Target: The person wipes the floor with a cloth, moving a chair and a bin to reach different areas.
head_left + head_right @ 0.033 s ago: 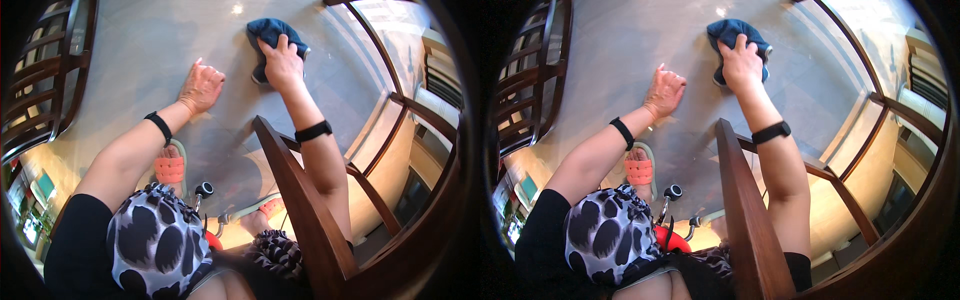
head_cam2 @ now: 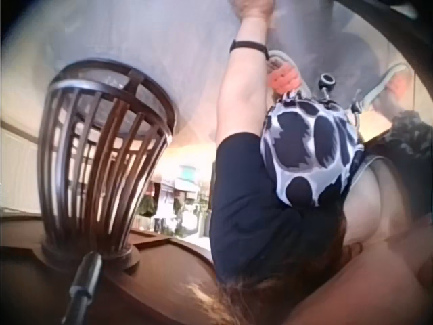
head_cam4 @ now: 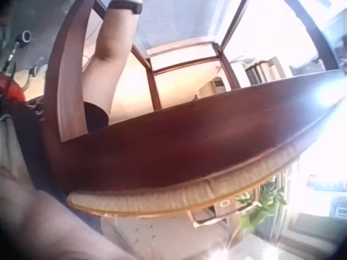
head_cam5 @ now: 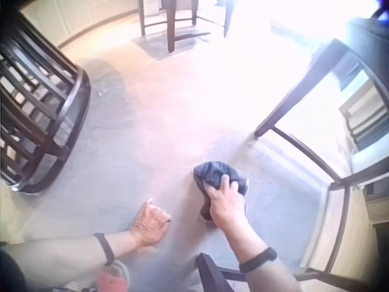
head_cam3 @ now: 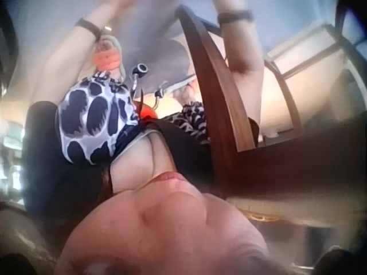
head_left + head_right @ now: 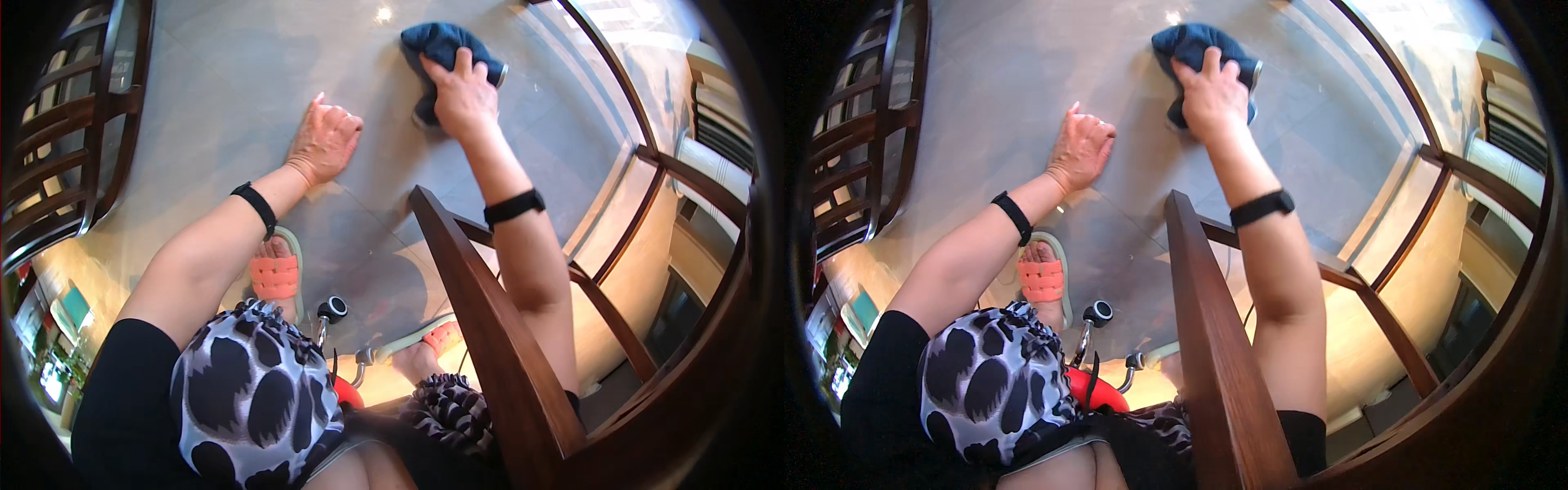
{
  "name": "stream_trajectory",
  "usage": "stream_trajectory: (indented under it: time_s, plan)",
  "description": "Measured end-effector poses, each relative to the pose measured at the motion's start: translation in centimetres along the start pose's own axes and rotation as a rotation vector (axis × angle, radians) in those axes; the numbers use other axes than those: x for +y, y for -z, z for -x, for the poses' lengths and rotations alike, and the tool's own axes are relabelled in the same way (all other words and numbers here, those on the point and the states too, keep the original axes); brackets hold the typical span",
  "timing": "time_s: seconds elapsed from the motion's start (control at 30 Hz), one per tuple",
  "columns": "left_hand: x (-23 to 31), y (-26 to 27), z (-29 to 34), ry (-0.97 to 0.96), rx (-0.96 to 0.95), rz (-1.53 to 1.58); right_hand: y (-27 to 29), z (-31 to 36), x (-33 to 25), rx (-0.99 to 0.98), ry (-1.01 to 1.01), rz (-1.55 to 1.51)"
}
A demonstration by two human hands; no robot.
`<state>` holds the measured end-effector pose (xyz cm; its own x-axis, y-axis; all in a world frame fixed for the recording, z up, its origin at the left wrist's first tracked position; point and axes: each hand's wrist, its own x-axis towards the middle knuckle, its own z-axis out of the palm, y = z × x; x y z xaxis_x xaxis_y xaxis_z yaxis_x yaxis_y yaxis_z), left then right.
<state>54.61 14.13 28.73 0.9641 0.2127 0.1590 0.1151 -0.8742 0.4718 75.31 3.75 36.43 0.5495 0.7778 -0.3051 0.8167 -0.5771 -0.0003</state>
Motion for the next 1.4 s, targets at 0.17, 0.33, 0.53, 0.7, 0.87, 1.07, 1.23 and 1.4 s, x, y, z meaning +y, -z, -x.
stream_trajectory:
  time_s: [0.17,0.33,0.53,0.7,0.87,1.07,1.23,1.4]
  plan:
    - [0.1,-0.1,-0.1,0.011,0.002,0.008,0.2,-1.3,9.9,-0.015,-0.464,0.065]
    - [0.2,-0.1,0.4,0.018,0.030,0.013,-3.2,7.6,20.3,-0.140,-0.918,0.109]
    - [1.7,-0.5,-1.5,-0.027,0.072,0.053,-6.9,18.7,31.8,-0.664,-1.004,0.312]
    - [-0.1,0.4,0.6,0.023,0.049,-0.011,-4.7,12.1,15.3,-0.161,-0.782,-0.246]
    - [0.3,0.0,-0.2,-0.002,0.075,0.001,-0.1,9.7,2.5,-0.245,-0.383,-0.318]
    - [0.2,0.0,-0.1,-0.011,0.070,0.006,-1.9,11.6,8.0,-0.163,-0.222,-0.235]
    - [0.0,0.2,0.1,0.003,0.073,-0.015,-1.6,14.5,20.1,-0.337,-0.633,-0.080]
    - [0.4,-0.7,-0.3,-0.022,0.098,-0.003,-3.8,16.6,25.3,-0.303,-1.034,-0.061]
